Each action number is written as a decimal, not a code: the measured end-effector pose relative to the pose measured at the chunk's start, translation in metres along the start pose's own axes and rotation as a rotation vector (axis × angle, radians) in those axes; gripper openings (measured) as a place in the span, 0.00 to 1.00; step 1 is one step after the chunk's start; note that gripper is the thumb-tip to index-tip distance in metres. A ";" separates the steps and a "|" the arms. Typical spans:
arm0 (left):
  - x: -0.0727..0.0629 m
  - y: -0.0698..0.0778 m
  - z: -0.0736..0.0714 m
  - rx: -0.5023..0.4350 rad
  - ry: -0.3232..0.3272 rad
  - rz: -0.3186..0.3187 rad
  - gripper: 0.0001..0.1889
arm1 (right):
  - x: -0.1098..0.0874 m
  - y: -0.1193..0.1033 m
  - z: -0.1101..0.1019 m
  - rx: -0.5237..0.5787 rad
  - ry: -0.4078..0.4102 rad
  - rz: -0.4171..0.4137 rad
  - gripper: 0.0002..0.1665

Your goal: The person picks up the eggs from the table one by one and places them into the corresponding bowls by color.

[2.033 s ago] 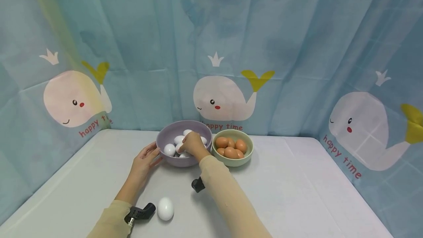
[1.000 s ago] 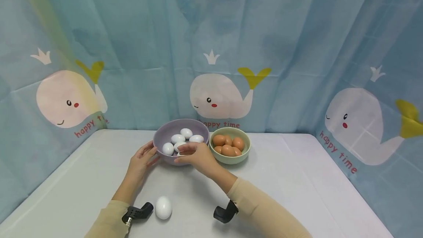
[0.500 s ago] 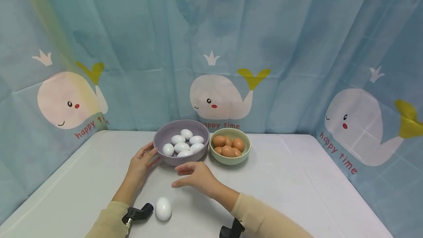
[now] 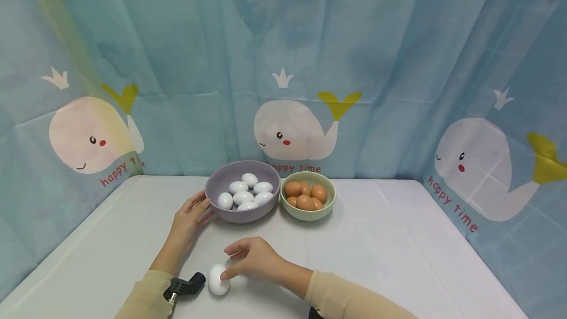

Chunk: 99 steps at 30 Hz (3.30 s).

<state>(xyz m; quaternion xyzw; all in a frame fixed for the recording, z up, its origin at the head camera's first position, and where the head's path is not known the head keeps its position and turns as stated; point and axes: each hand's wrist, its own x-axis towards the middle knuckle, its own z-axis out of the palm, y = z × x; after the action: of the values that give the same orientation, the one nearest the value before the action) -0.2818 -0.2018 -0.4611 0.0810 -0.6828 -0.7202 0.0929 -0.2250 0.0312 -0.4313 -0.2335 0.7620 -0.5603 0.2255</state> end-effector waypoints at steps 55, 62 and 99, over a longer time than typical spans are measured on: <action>-0.003 0.004 0.003 0.004 0.006 0.007 0.29 | -0.002 -0.003 0.017 0.049 0.034 0.066 0.21; -0.004 0.001 0.000 -0.022 -0.001 -0.003 0.32 | 0.000 -0.013 0.003 0.032 0.057 0.040 0.22; -0.002 0.003 0.001 -0.024 -0.003 -0.018 0.30 | 0.066 -0.064 -0.089 0.004 0.239 0.038 0.27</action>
<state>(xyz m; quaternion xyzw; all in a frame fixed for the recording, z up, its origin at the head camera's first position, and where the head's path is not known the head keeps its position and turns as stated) -0.2801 -0.2003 -0.4577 0.0849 -0.6735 -0.7292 0.0860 -0.3242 0.0405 -0.3514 -0.1501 0.7868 -0.5811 0.1439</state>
